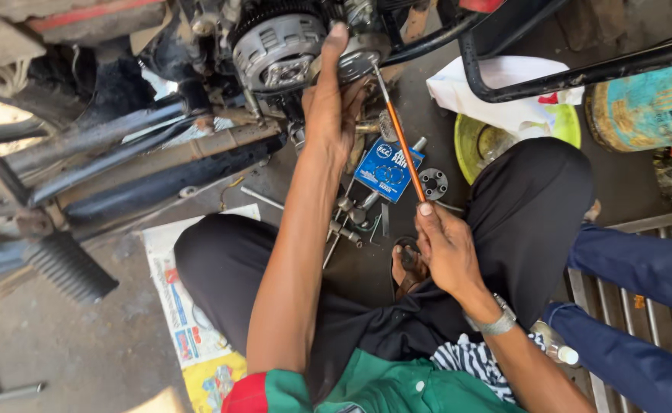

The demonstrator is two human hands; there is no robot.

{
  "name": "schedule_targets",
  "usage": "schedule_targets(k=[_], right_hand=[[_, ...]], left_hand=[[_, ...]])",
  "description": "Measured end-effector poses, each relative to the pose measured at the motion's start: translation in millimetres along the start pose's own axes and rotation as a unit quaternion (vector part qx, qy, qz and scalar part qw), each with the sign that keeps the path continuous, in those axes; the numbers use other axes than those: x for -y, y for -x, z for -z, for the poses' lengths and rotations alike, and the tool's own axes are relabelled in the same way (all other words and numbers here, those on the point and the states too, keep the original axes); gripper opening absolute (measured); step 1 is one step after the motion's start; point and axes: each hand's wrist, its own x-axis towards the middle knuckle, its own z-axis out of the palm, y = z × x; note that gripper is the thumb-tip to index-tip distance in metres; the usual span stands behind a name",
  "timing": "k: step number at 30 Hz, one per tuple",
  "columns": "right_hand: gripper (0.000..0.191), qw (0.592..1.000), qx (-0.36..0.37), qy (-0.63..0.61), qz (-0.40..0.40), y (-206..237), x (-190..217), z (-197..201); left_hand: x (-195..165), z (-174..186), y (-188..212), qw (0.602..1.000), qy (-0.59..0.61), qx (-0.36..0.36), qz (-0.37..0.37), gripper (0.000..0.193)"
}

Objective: The person cleans a circular metal part with a cloth, then uses a screwdriver to adjust components on the motorcycle engine. They also use a hammer to tap the screwdriver handle while working on the engine.

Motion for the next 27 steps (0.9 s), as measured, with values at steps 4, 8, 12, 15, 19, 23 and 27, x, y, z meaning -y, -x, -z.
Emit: schedule_targets(k=[4,8,12,15,19,23,27], right_hand=[[0.045,0.966,0.063,-0.208,-0.143,-9,-2,3],[0.048,0.992,0.033,-0.074,-0.099,-8,5,-3],[0.048,0.98,0.05,-0.13,-0.145,-3,21,-4],[0.052,0.976,0.01,-0.09,-0.199,-6,28,-5],[0.062,0.987,-0.033,0.014,-0.157,-13,28,-10],[0.064,0.989,-0.034,0.015,-0.141,-17,26,-8],[0.06,0.979,-0.015,-0.006,-0.204,-18,25,2]], left_hand=[[0,1,1,0.999,0.031,0.023,-0.009,0.092],[-1,11,0,0.996,0.052,0.066,0.006,0.1],[-8,25,-2,0.987,0.073,0.142,0.03,0.109],[-10,28,-4,0.986,0.051,0.153,0.032,0.11],[-2,25,-8,0.986,0.074,0.147,0.037,0.106],[10,24,-13,0.982,0.117,0.147,0.017,0.105],[14,25,-11,0.985,0.103,0.138,0.021,0.105]])
